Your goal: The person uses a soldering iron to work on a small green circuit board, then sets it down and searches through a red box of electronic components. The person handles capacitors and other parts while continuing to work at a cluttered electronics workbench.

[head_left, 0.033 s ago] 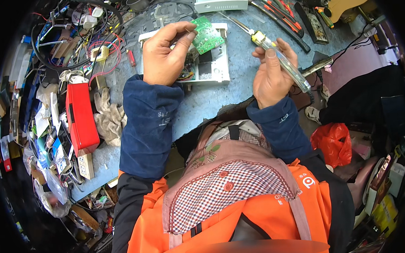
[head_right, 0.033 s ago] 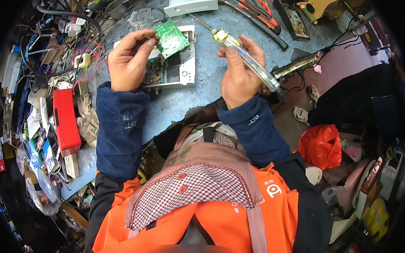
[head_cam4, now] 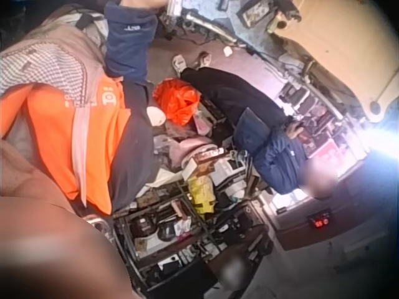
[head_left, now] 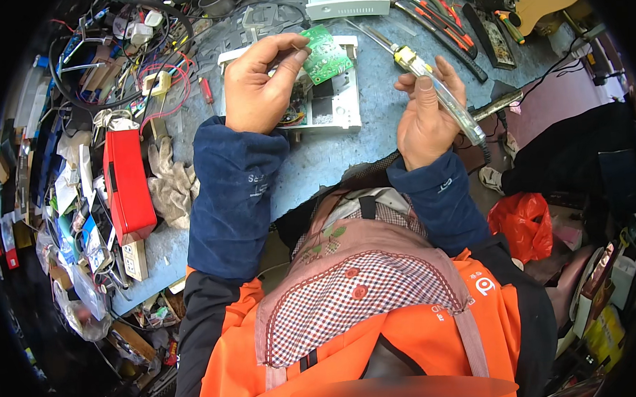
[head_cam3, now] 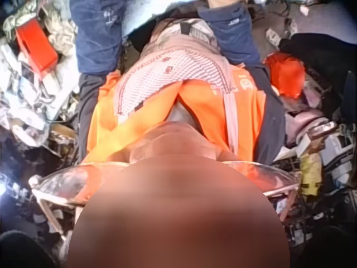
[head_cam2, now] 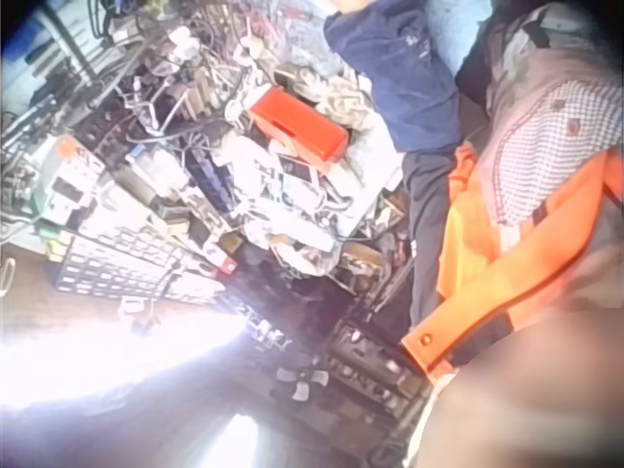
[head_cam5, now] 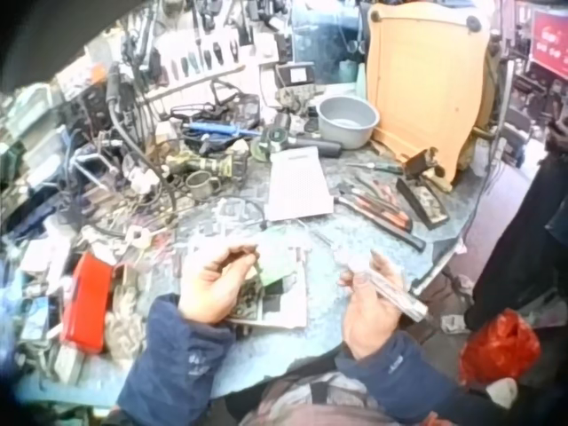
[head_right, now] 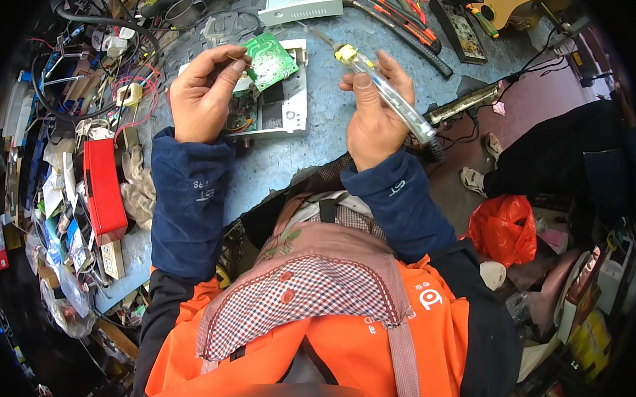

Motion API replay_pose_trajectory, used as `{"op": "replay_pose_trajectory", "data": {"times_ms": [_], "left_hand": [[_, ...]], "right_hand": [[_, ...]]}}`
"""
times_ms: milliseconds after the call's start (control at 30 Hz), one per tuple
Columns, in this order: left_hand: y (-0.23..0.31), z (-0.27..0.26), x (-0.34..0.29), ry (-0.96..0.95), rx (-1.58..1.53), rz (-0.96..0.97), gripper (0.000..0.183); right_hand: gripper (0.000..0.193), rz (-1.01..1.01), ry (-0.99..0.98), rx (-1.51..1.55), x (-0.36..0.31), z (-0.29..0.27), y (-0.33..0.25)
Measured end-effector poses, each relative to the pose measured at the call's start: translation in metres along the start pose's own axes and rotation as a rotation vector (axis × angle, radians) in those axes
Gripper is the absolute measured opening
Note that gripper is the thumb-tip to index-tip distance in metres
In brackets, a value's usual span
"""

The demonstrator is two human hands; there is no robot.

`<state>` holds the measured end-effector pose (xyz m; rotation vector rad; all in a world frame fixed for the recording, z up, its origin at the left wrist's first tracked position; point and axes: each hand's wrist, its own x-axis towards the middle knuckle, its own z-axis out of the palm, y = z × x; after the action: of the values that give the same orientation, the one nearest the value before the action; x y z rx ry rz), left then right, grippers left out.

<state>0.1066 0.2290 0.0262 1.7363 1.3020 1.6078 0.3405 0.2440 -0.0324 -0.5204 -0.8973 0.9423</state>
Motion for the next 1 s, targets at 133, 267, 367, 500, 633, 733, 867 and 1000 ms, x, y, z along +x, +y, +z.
{"op": "replay_pose_trajectory", "data": {"times_ms": [133,267,367,500,633,733,867,1000], "left_hand": [[0.002,-0.004,-0.001,-0.054,0.005,-0.017,0.021],[0.001,-0.002,0.001,-0.064,-0.135,-0.041,0.021],[-0.001,-0.004,0.0,-0.061,-0.223,-0.039,0.019],[0.001,-0.007,0.0,-0.086,-0.305,-0.02,0.021],[0.006,-0.004,0.004,-0.032,-0.414,-0.09,0.02],[-0.016,-0.002,0.006,0.051,-0.36,-0.02,0.02],[0.004,-0.006,0.006,-0.012,-0.506,-0.25,0.018],[-0.003,-0.004,0.005,0.059,-0.685,-0.172,0.018]], "right_hand": [[0.046,-0.046,-0.111,-0.121,-0.007,-0.004,-0.005],[0.041,-0.186,-0.315,-0.391,0.004,0.016,0.003],[0.07,-0.341,-0.526,-0.752,0.019,0.044,-0.012],[0.078,-0.271,-0.652,-0.881,0.018,0.059,-0.006],[0.079,-0.162,-0.584,-0.88,0.017,0.057,-0.007],[0.08,-0.012,-0.537,-0.712,0.015,0.045,0.001],[0.087,0.015,-0.566,-0.592,0.013,0.033,0.01],[0.089,0.066,-0.558,-0.547,0.009,0.04,0.003]]}}
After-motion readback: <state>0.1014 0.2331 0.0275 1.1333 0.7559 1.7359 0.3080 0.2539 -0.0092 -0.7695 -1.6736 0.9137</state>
